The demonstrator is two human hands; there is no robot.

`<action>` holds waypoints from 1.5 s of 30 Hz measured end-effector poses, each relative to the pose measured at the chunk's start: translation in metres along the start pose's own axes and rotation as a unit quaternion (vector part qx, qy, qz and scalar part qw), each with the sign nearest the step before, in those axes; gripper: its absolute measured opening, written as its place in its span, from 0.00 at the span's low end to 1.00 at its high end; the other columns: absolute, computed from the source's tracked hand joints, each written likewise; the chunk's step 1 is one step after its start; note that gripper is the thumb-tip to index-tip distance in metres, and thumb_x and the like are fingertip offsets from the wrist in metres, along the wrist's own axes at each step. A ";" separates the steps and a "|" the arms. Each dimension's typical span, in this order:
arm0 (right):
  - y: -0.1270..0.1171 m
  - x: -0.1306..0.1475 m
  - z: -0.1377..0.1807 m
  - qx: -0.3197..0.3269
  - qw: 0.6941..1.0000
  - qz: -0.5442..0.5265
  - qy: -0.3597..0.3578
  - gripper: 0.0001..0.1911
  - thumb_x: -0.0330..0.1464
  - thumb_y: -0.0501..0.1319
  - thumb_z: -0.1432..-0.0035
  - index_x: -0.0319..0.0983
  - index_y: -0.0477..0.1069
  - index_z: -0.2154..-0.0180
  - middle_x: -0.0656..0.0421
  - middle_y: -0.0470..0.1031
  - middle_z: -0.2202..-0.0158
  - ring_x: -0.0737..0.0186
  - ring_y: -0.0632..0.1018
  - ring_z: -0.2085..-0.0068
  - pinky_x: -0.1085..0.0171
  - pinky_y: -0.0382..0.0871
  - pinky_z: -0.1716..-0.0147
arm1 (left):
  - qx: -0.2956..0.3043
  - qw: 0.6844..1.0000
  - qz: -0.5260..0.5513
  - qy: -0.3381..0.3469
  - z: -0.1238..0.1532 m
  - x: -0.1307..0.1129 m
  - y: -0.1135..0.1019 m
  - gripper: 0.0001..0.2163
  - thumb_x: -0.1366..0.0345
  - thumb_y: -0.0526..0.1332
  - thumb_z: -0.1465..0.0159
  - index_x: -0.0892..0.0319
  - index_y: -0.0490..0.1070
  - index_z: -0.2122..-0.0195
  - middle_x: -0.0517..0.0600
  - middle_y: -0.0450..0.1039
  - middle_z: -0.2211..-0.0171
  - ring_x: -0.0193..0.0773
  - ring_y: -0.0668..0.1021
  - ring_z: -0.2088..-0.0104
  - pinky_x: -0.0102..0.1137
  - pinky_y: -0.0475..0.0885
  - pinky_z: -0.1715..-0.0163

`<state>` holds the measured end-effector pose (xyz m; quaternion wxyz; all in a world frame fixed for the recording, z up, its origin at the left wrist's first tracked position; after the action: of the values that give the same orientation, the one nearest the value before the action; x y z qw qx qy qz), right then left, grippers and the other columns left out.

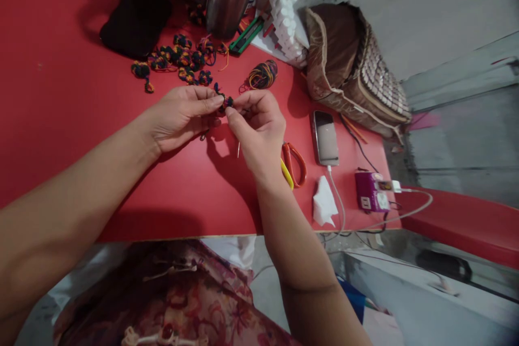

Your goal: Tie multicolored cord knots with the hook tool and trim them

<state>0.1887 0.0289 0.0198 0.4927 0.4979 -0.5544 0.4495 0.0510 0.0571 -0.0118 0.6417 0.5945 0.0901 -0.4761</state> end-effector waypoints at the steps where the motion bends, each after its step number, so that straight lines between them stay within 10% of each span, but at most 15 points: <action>1: 0.002 0.001 0.001 0.007 1.000 0.000 -0.004 0.14 0.36 0.79 0.38 0.49 0.75 0.59 0.63 0.74 0.61 0.61 0.79 0.56 0.61 0.80 0.54 | 0.000 1.000 0.007 0.001 0.000 0.001 0.000 0.14 0.72 0.82 0.35 0.58 0.78 0.71 0.48 0.82 0.70 0.32 0.82 0.70 0.25 0.79 0.65; 21: 0.000 -0.004 0.000 0.002 0.999 -0.031 0.027 0.18 0.41 0.79 0.38 0.51 0.74 0.52 0.60 0.79 0.54 0.55 0.84 0.46 0.58 0.83 0.51 | 0.003 1.000 -0.022 0.009 0.004 -0.006 0.002 0.10 0.79 0.78 0.39 0.57 0.85 0.67 0.49 0.86 0.68 0.35 0.82 0.71 0.28 0.78 0.70; 36: -0.002 -0.006 0.001 -0.032 0.998 0.044 0.002 0.07 0.33 0.74 0.36 0.48 0.77 0.63 0.66 0.76 0.68 0.65 0.73 0.67 0.62 0.72 0.64 | -0.078 0.981 -0.161 0.080 0.010 -0.007 0.004 0.13 0.76 0.77 0.37 0.56 0.77 0.72 0.43 0.74 0.79 0.30 0.71 0.81 0.29 0.66 0.79; 45: 0.001 -0.006 -0.002 0.008 0.999 0.022 -0.028 0.04 0.34 0.72 0.31 0.47 0.78 0.57 0.64 0.82 0.64 0.62 0.85 0.60 0.60 0.83 0.53 | -0.027 0.999 -0.041 -0.005 -0.002 -0.001 0.001 0.14 0.78 0.75 0.36 0.61 0.75 0.76 0.48 0.74 0.77 0.25 0.71 0.80 0.20 0.67 0.79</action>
<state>0.1881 0.0317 0.0144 0.4631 0.5021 -0.5754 0.4499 0.0523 0.0585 -0.0108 0.6382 0.5701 0.1237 -0.5024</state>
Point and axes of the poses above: each hand's wrist, its own z-axis away from the middle knuckle, its own y-axis out of the palm, x = y × z, the point moved 8 cm from there along -z, towards the middle knuckle
